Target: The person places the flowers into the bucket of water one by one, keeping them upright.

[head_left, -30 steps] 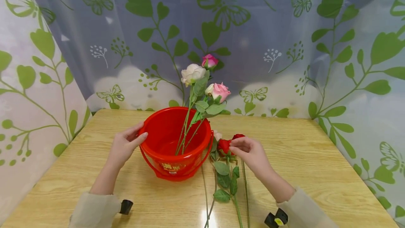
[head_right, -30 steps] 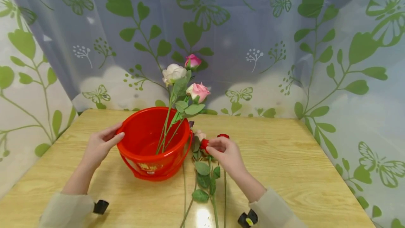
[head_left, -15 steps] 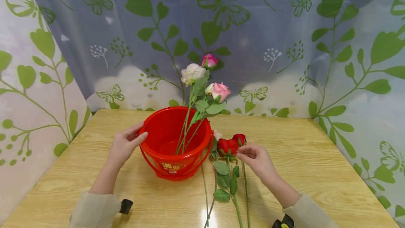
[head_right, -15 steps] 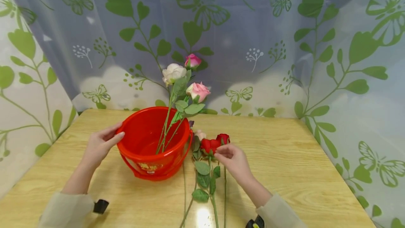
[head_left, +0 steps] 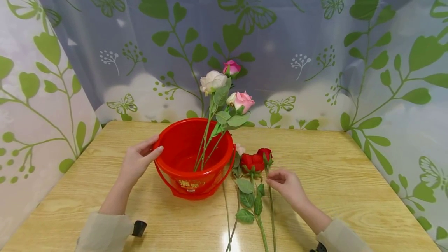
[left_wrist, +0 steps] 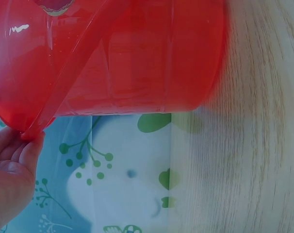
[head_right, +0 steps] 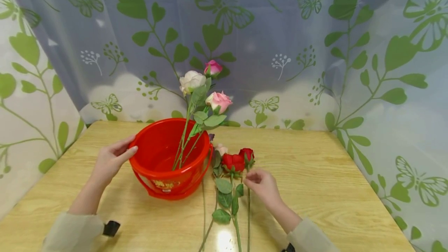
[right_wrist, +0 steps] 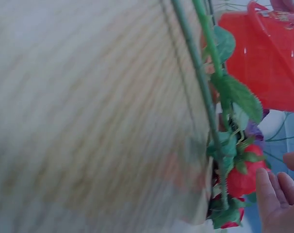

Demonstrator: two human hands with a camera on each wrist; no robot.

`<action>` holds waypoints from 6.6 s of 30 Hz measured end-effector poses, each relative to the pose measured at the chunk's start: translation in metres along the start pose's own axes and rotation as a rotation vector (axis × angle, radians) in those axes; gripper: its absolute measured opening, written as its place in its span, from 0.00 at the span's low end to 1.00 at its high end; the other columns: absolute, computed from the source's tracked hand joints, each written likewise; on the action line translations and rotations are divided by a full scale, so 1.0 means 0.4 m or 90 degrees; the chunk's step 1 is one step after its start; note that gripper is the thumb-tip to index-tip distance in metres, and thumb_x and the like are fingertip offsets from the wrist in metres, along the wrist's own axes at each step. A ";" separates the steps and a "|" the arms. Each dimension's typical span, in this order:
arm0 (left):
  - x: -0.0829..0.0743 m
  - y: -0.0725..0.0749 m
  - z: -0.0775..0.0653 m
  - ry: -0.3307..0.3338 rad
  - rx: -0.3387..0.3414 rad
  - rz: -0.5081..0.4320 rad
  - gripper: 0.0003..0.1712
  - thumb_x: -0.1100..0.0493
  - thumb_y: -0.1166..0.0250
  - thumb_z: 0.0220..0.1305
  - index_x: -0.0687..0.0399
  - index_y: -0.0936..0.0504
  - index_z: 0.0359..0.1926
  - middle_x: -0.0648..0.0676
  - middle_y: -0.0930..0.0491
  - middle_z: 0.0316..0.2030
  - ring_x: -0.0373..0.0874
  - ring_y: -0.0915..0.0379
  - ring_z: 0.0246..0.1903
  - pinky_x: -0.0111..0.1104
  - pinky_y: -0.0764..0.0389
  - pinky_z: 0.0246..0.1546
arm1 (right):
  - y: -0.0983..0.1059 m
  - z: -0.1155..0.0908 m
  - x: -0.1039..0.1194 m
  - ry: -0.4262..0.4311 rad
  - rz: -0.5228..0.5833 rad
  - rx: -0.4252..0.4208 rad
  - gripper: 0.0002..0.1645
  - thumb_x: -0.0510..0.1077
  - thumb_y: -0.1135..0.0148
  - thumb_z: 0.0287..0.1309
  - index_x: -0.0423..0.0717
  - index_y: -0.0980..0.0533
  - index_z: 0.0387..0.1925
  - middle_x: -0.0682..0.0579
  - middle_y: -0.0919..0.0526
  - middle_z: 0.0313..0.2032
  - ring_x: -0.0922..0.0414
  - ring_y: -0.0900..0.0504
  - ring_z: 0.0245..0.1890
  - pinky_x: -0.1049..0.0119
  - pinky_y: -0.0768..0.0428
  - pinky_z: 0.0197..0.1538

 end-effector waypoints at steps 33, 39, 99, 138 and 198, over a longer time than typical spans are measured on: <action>0.003 -0.001 0.000 0.005 0.006 -0.005 0.31 0.54 0.38 0.56 0.68 0.33 0.57 0.62 0.32 0.55 0.54 0.34 0.52 0.25 0.27 0.41 | -0.024 0.024 -0.089 -0.071 -0.062 0.054 0.14 0.32 0.39 0.46 0.25 0.27 0.36 0.45 0.21 0.27 0.53 0.22 0.28 0.63 0.22 0.28; 0.004 0.001 0.001 0.001 0.002 -0.002 0.31 0.54 0.38 0.56 0.67 0.32 0.57 0.62 0.32 0.55 0.53 0.34 0.52 0.24 0.28 0.41 | -0.033 0.031 -0.112 -0.117 -0.039 0.058 0.14 0.30 0.40 0.47 0.25 0.28 0.38 0.44 0.21 0.29 0.54 0.22 0.29 0.64 0.21 0.29; 0.006 0.001 -0.001 -0.003 0.002 0.005 0.31 0.54 0.38 0.56 0.67 0.32 0.57 0.62 0.32 0.54 0.54 0.34 0.52 0.24 0.28 0.41 | 0.050 0.009 0.035 -0.094 0.168 0.050 0.19 0.33 0.43 0.53 0.25 0.34 0.45 0.49 0.26 0.31 0.56 0.21 0.33 0.66 0.21 0.38; 0.010 0.001 0.002 0.012 0.000 0.001 0.32 0.53 0.38 0.56 0.67 0.32 0.57 0.61 0.31 0.54 0.53 0.33 0.51 0.23 0.27 0.40 | 0.111 -0.021 0.330 0.099 0.277 0.028 0.08 0.36 0.40 0.52 0.39 0.27 0.36 0.53 0.22 0.32 0.59 0.20 0.32 0.67 0.21 0.39; 0.007 0.002 0.002 0.000 0.000 0.016 0.30 0.55 0.38 0.56 0.67 0.32 0.57 0.61 0.32 0.54 0.53 0.33 0.51 0.22 0.28 0.41 | 0.089 0.032 0.417 0.231 0.636 -0.195 0.09 0.28 0.40 0.47 0.41 0.27 0.30 0.48 0.23 0.26 0.56 0.19 0.31 0.66 0.21 0.37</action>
Point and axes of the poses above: each hand's wrist, its own z-axis towards the middle knuckle, its own y-axis out of the back of the hand, x = y × z, the point moved 10 cm from there along z, towards the middle knuckle
